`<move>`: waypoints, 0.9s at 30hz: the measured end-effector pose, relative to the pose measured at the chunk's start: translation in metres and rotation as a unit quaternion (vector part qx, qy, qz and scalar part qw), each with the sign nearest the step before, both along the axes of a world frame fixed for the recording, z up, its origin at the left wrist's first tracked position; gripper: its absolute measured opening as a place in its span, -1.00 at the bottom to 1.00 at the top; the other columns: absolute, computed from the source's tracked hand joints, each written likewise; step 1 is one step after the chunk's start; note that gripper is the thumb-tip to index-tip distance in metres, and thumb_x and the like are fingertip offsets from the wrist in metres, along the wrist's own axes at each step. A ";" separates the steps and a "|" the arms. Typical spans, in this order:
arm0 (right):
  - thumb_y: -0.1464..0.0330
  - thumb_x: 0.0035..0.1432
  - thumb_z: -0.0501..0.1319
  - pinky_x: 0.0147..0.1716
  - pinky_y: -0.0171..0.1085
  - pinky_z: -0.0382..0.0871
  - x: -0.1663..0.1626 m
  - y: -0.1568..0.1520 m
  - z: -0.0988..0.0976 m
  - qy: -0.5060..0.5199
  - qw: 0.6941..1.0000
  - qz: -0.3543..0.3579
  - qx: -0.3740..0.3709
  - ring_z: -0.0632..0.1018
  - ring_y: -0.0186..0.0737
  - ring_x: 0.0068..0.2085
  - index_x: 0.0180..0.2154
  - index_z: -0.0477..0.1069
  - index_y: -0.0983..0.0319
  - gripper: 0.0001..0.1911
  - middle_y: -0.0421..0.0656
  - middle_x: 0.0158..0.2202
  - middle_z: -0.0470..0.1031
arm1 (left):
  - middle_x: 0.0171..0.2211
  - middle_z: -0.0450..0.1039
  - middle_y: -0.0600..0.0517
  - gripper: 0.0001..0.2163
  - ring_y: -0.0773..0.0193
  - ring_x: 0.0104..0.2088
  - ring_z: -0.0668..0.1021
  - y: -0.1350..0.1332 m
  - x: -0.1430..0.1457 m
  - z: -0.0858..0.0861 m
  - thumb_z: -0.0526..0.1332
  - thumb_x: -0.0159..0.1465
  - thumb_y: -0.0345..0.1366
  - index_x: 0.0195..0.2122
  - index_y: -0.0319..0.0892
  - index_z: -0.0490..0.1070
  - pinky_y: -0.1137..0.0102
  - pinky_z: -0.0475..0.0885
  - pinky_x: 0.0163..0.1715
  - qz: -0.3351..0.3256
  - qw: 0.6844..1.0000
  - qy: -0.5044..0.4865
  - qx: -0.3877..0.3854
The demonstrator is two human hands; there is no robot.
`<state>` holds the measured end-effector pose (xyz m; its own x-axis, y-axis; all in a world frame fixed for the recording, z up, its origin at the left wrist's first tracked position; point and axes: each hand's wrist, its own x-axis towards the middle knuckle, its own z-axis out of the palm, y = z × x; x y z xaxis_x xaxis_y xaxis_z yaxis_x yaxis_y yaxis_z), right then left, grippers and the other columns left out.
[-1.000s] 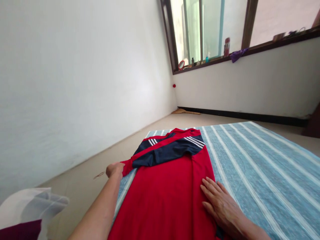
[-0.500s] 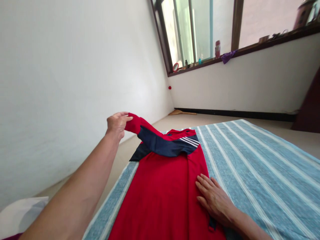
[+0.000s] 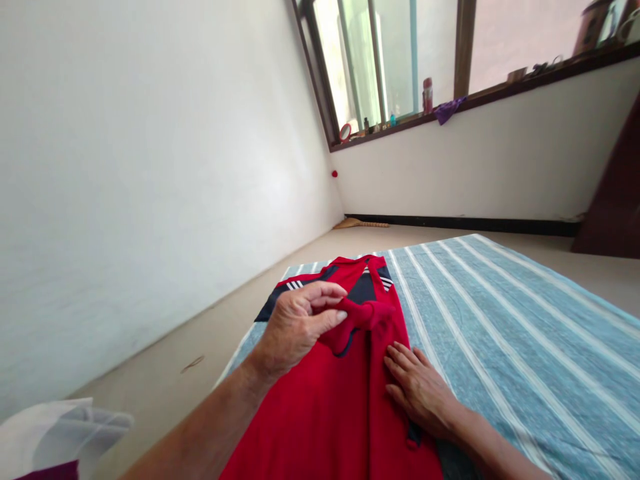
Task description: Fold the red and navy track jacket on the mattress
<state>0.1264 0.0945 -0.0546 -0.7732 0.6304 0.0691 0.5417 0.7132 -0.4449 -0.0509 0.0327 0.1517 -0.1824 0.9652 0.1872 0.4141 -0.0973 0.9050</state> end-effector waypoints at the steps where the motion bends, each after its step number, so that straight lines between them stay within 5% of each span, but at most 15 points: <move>1: 0.19 0.30 -0.02 0.29 0.10 -0.14 0.000 0.000 -0.001 0.003 1.000 0.000 0.001 0.06 0.01 0.34 0.26 0.20 0.24 -0.45 -0.04 0.33 0.10 | -0.31 0.60 -0.02 -0.74 0.13 -0.25 0.62 -0.003 0.004 -0.006 0.33 0.01 -0.27 -0.25 -0.21 0.48 0.33 0.53 -0.26 -0.010 1.000 0.001 -0.006; 10: 0.23 0.32 0.01 0.24 0.13 -0.04 0.002 0.002 -0.010 0.054 0.998 0.006 0.037 0.30 0.01 0.20 0.14 0.35 0.09 -0.59 -0.05 0.16 0.37 | -0.38 0.58 0.06 -0.86 0.33 -0.36 0.60 -0.035 0.038 -0.056 0.18 0.16 -0.47 -0.28 -0.19 0.47 0.54 0.45 -0.34 -0.130 0.985 0.111 -0.008; 18: 0.21 0.31 0.03 0.23 0.14 -0.04 0.004 0.005 -0.026 0.089 0.992 0.012 0.086 0.31 0.07 0.17 0.17 0.32 0.11 -0.56 -0.03 0.15 0.38 | -0.51 0.44 0.04 -0.80 0.35 -0.50 0.45 -0.073 0.046 -0.118 0.03 0.20 -0.60 -0.30 -0.23 0.38 0.50 0.32 -0.47 -0.239 0.898 0.337 0.150; 27: 0.30 0.30 0.02 0.22 0.09 -0.06 0.009 0.014 -0.024 0.105 0.993 0.019 0.043 0.26 0.01 0.21 0.21 0.26 0.17 -0.54 0.01 0.19 0.31 | -0.48 0.40 0.02 -0.80 0.29 -0.46 0.40 -0.087 0.049 -0.132 -0.04 0.30 -0.55 -0.24 -0.22 0.33 0.42 0.28 -0.44 -0.253 0.876 0.387 0.136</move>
